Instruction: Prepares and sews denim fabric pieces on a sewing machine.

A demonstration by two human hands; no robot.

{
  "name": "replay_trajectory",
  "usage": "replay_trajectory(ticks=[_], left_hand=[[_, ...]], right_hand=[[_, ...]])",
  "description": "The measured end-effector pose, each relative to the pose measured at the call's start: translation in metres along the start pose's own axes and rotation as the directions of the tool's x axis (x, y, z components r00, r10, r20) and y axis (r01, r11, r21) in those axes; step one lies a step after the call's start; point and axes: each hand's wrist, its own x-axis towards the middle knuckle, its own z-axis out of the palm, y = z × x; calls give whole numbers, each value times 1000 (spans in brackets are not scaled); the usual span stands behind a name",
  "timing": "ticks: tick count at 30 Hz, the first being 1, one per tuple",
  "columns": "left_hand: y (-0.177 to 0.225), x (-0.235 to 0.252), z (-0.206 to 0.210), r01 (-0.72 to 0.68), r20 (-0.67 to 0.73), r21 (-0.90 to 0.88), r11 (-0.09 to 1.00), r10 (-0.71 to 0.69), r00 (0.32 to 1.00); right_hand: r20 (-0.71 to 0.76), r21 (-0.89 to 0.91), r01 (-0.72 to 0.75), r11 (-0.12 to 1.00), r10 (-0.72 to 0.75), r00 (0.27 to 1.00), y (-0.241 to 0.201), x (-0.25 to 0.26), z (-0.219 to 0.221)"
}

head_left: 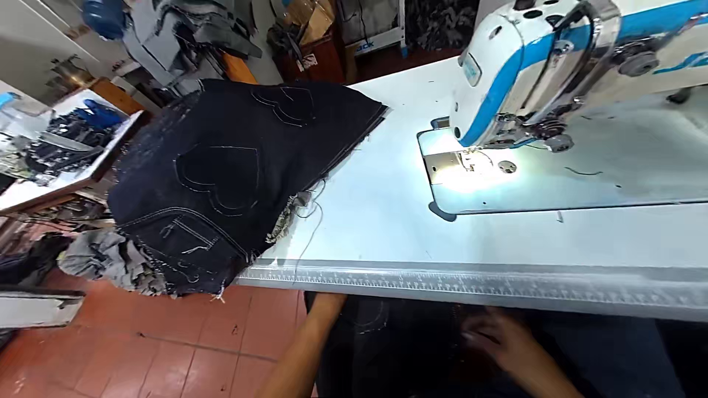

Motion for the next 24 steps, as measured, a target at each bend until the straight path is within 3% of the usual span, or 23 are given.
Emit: replay_trajectory(ticks=[2,4,5,6,7,8,10,11,13,14,17,20,22,23,24], left_hand=[[-34,-21,14,-321,-200,118,940,339,919],[-61,-55,-11,-552,-229,186,813,582,780],[-75,-66,-33,-630,-310,290,721,693,650],[-88,-70,-63,-629,-376,460,626,780,501],[-100,-70,-98,-564,-374,622,543,839,394],[-112,-67,-134,-487,-317,736,470,875,366],[-134,-54,-192,-413,-173,837,358,890,421],[-145,-46,-213,-399,-123,866,302,902,414],[-157,-39,-239,-407,-101,882,240,937,334],[-154,-41,-247,-450,-156,849,275,946,284],[-109,-67,-258,-542,-371,740,399,914,165],[-42,-90,-249,-623,-352,726,292,936,29],[-4,-90,-230,-685,-282,700,202,959,-6],[13,-85,-221,-708,-258,684,175,966,-11],[27,-78,-212,-726,-246,668,166,969,-5]], right_hand=[[-45,-66,126,990,-129,991,14,-17,-24],[8,-125,170,978,-170,985,11,-32,-49],[70,-157,174,972,-165,984,4,-38,-58],[147,-197,187,962,-159,976,-4,-42,-63],[227,-232,215,949,-162,960,-14,-45,-64],[298,-248,270,930,-192,935,-24,-46,-62],[407,-238,398,886,-281,869,-42,-48,-51],[429,-219,461,860,-339,837,-50,-50,-43],[453,-172,547,819,-428,782,-67,-56,-29],[466,-137,583,801,-467,751,-77,-60,-24],[474,25,740,672,-660,583,-122,-85,-18],[391,102,916,388,-862,322,-189,-98,-8],[254,-88,976,201,-942,217,-224,-73,8],[183,-266,948,178,-956,231,-233,-47,19],[149,-439,869,227,-936,320,-237,-18,27]])
